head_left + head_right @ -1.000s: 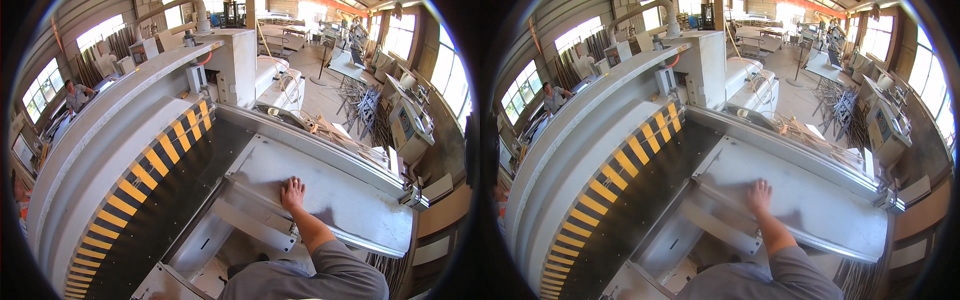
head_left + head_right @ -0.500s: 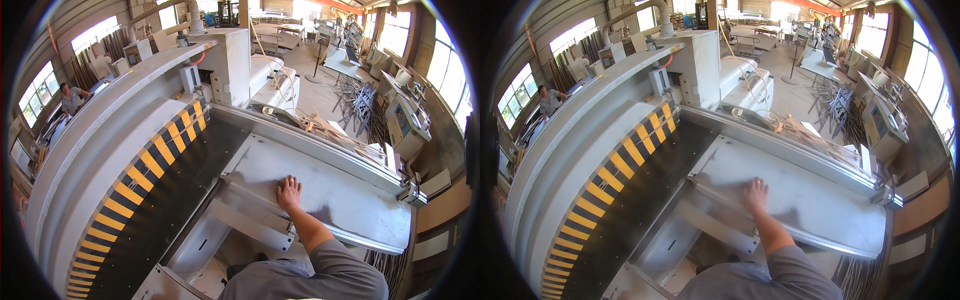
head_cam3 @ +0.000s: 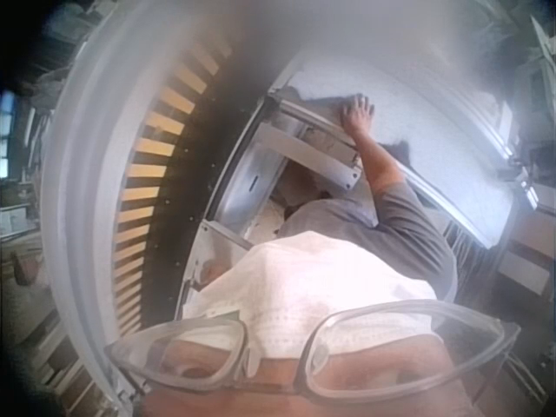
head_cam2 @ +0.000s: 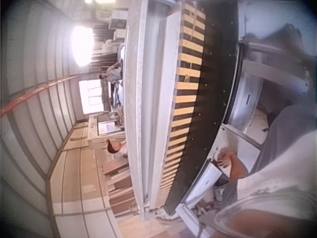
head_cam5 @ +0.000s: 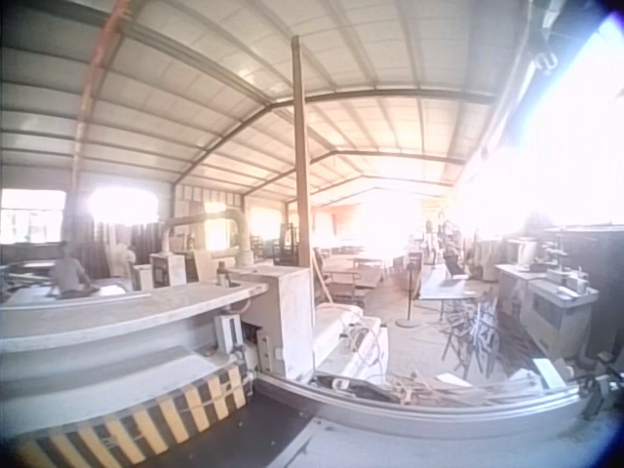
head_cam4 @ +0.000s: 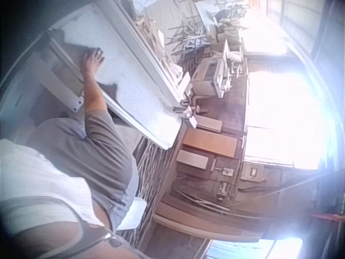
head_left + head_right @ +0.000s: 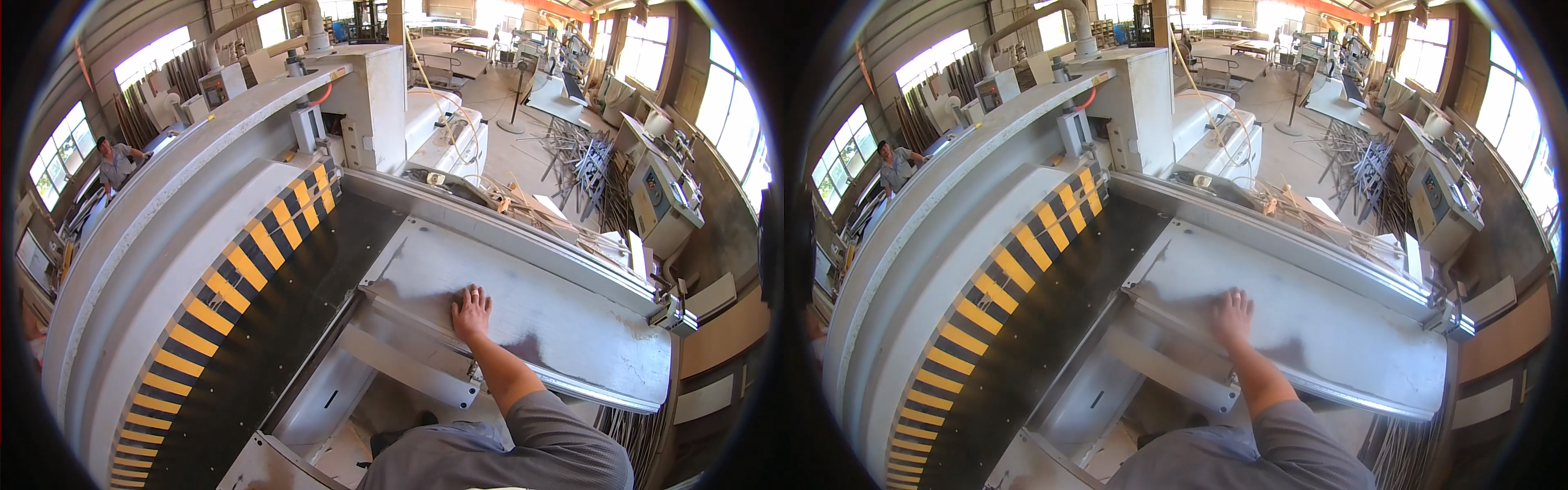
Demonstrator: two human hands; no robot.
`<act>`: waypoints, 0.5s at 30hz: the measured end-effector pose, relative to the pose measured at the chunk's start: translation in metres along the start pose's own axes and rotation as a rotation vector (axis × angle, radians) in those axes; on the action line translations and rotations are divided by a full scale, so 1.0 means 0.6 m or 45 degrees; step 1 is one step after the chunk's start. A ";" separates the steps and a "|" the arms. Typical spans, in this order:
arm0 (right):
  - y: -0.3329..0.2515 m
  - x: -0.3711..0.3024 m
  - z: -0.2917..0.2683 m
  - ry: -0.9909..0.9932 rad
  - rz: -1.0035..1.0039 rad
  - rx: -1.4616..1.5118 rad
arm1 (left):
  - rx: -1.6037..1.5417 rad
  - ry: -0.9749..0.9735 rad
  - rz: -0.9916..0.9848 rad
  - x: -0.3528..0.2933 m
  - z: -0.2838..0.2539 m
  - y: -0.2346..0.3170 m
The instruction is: The person operates a panel saw by positioning large wooden boards against a fence and feeding them through the machine to cut them.
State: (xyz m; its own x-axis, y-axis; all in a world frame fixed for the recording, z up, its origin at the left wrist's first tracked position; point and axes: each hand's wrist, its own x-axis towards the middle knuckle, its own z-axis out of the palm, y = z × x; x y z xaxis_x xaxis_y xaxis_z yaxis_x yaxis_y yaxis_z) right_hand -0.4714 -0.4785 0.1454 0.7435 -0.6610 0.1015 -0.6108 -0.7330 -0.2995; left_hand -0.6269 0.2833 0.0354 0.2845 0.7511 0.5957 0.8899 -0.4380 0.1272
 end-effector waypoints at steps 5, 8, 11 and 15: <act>0.001 0.000 0.005 0.013 -0.007 -0.009 | 0.004 -0.008 -0.007 0.000 -0.002 -0.003; 0.002 0.000 0.009 0.034 -0.010 -0.005 | 0.008 -0.014 -0.011 0.000 -0.003 -0.004; 0.002 0.000 0.009 0.031 -0.007 -0.011 | 0.017 -0.019 -0.010 0.000 -0.004 -0.004; 0.001 -0.001 0.003 0.032 -0.017 -0.011 | 0.020 -0.029 -0.017 0.000 -0.006 -0.006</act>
State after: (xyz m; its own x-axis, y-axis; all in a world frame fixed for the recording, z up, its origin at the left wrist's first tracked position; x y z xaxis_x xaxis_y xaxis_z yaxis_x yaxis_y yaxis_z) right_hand -0.4719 -0.4783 0.1431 0.7445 -0.6549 0.1293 -0.6034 -0.7431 -0.2894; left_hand -0.6314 0.2830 0.0377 0.2805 0.7678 0.5761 0.8991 -0.4203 0.1223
